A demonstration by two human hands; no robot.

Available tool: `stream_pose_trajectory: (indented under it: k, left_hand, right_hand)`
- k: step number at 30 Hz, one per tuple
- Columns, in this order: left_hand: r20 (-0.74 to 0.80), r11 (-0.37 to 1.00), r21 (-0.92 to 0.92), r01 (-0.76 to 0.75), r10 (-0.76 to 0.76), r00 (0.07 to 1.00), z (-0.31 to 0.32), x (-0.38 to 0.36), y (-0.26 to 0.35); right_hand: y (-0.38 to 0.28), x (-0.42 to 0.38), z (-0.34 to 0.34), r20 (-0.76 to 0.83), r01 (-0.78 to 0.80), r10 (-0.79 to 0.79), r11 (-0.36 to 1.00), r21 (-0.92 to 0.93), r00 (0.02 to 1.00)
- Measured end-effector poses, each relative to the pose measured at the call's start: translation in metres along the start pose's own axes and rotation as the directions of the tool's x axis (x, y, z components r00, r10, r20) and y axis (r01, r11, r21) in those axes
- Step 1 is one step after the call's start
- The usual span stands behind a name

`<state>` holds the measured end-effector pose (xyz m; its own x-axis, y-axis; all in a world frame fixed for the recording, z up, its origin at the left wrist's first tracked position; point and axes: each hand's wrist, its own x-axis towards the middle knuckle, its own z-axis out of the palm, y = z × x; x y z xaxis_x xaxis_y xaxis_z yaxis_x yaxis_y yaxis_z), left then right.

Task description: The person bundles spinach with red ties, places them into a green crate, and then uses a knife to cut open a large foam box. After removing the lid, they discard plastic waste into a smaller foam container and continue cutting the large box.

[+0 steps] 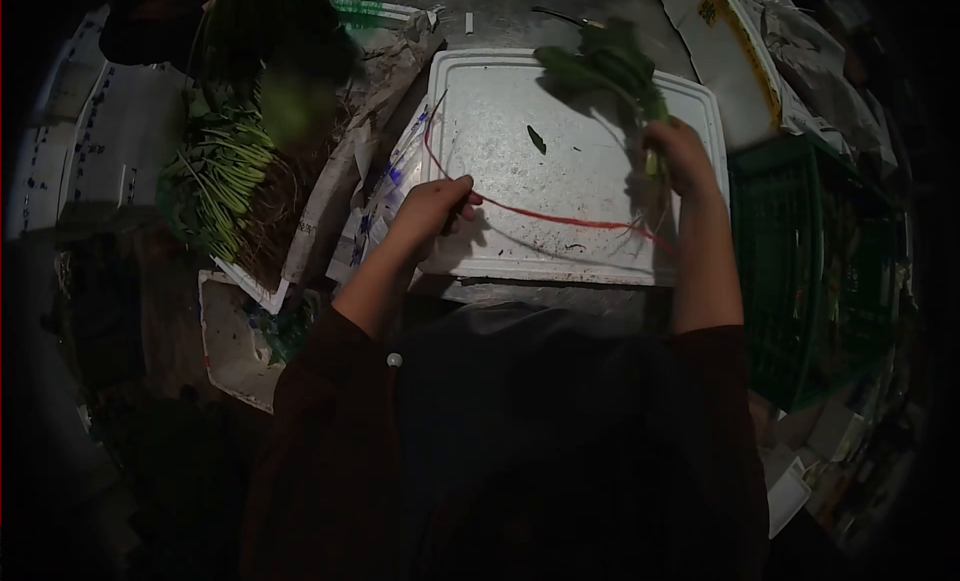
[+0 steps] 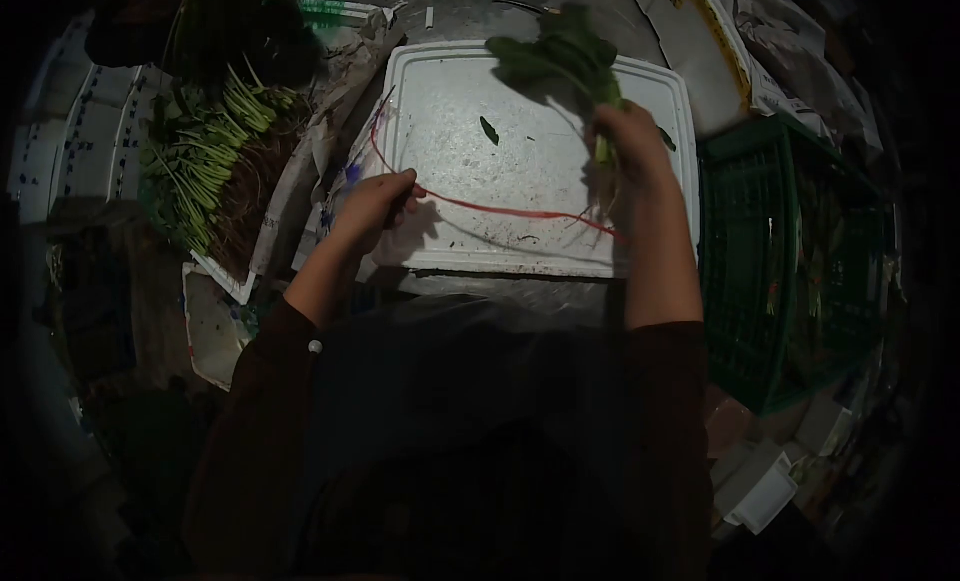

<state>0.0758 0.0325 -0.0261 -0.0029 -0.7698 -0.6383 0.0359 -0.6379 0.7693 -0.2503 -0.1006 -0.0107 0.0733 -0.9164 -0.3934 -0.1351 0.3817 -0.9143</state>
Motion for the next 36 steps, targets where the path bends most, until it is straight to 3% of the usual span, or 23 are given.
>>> stream_pose_trajectory:
  k: [2, 4, 6, 7, 8, 9, 11, 13, 14, 16, 18, 21, 23, 24, 25, 26, 28, 30, 32, 34, 35, 36]
  left_hand:
    - [-0.003, 0.99, -0.066, -0.125, 0.125, 0.992, 0.016, 0.008, 0.019]
    - [-0.05, 0.975, -0.071, -0.209, 0.206, 0.977, 0.035, 0.013, 0.039]
    - [-0.139, 0.941, 0.029, -0.338, 0.338, 0.931, 0.043, 0.024, 0.048]
    - [-0.134, 0.941, 0.027, -0.338, 0.338, 0.931, 0.042, 0.036, 0.045]
    - [-0.182, 0.937, 0.151, -0.315, 0.34, 0.923, 0.037, 0.05, 0.035]
    - [-0.229, 0.92, 0.274, -0.282, 0.347, 0.909, 0.032, 0.063, 0.026]
    - [-0.23, 0.934, 0.276, -0.226, 0.293, 0.928, 0.028, 0.076, 0.009]
    - [-0.267, 0.987, -0.007, -0.162, 0.154, 0.951, 0.027, 0.082, -0.004]
    - [-0.269, 0.988, -0.009, -0.157, 0.149, 0.952, 0.029, 0.082, -0.006]
    - [-0.273, 0.966, -0.218, -0.141, 0.078, 0.959, 0.038, 0.082, -0.008]
    - [-0.258, 0.947, -0.282, -0.155, 0.081, 0.963, 0.042, 0.092, -0.024]
    - [-0.234, 0.895, -0.424, -0.139, 0.04, 0.971, 0.047, 0.079, -0.022]
    - [-0.267, 0.889, -0.43, -0.157, 0.041, 0.963, 0.047, 0.075, -0.022]
    - [-0.272, 0.916, -0.381, -0.126, 0.02, 0.962, 0.046, 0.075, -0.022]
    - [-0.18, 0.918, -0.39, -0.067, -0.005, 0.984, 0.041, 0.077, -0.024]
    - [-0.076, 0.919, -0.394, -0.006, -0.026, 0.997, 0.036, 0.078, -0.027]
    - [0.097, 0.949, -0.291, 0.123, -0.099, 0.99, 0.029, 0.061, -0.022]
    - [0.205, 0.952, -0.204, 0.23, -0.188, 0.961, 0.025, 0.042, -0.018]
    - [0.255, 0.971, -0.163, 0.177, -0.132, 0.958, 0.013, 0.023, -0.021]
    - [0.246, 0.986, -0.137, 0.097, -0.061, 0.967, -0.006, -0.002, -0.016]
    - [0.179, 0.984, -0.173, 0.031, 0.001, 0.984, -0.021, -0.019, -0.011]
    - [0.11, 0.979, -0.203, -0.036, 0.059, 0.992, -0.039, -0.039, -0.004]
  right_hand:
    - [-0.019, -0.001, -0.035, -0.101, 0.169, -0.155, 0.975, 0.148, 0.983]
    - [-0.047, -0.009, -0.078, -0.13, 0.299, -0.282, 0.943, 0.145, 0.951]
    - [-0.079, -0.03, -0.101, -0.322, 0.442, -0.379, 0.884, 0.15, 0.868]
    - [-0.096, -0.047, -0.107, -0.427, 0.476, -0.402, 0.876, 0.079, 0.81]
    - [-0.111, -0.063, -0.111, -0.523, 0.501, -0.425, 0.866, 0.005, 0.739]
    - [-0.121, -0.069, -0.126, -0.534, 0.541, -0.469, 0.841, -0.026, 0.703]
    - [-0.139, -0.086, -0.139, -0.545, 0.573, -0.506, 0.817, -0.055, 0.669]
    - [-0.155, -0.109, -0.125, -0.658, 0.496, -0.527, 0.829, -0.258, 0.538]
    - [-0.152, -0.11, -0.116, -0.656, 0.493, -0.525, 0.831, -0.258, 0.542]
    - [-0.145, -0.11, -0.092, -0.445, 0.597, -0.552, 0.801, -0.046, 0.705]
    - [-0.112, -0.105, -0.028, -0.439, 0.48, -0.458, 0.874, -0.068, 0.772]
    - [-0.028, -0.074, 0.041, -0.233, 0.379, -0.41, 0.91, -0.169, 0.882]
    - [0.015, -0.056, 0.077, -0.117, 0.227, -0.24, 0.968, -0.108, 0.964]
    - [0.042, -0.039, 0.086, -0.089, 0.247, -0.288, 0.916, -0.315, 0.953]
    - [0.059, -0.029, 0.089, -0.067, 0.258, -0.337, 0.821, -0.509, 0.939]
    - [0.061, -0.031, 0.092, -0.022, 0.293, -0.353, 0.809, -0.509, 0.935]
    - [0.06, -0.032, 0.094, 0.063, 0.258, -0.395, 0.463, -0.848, 0.917]
    - [0.047, -0.028, 0.085, 0.103, 0.299, -0.456, 0.382, -0.874, 0.884]
    - [0.028, -0.015, 0.085, 0.14, 0.332, -0.513, 0.304, -0.893, 0.847]
    - [0.006, -0.004, 0.096, 0.282, 0.558, -0.496, 0.597, -0.577, 0.821]
    - [-0.006, -0.003, 0.112, 0.317, 0.483, -0.38, 0.792, -0.373, 0.869]
    - [-0.023, -0.006, 0.133, 0.339, 0.496, -0.383, 0.785, -0.371, 0.859]
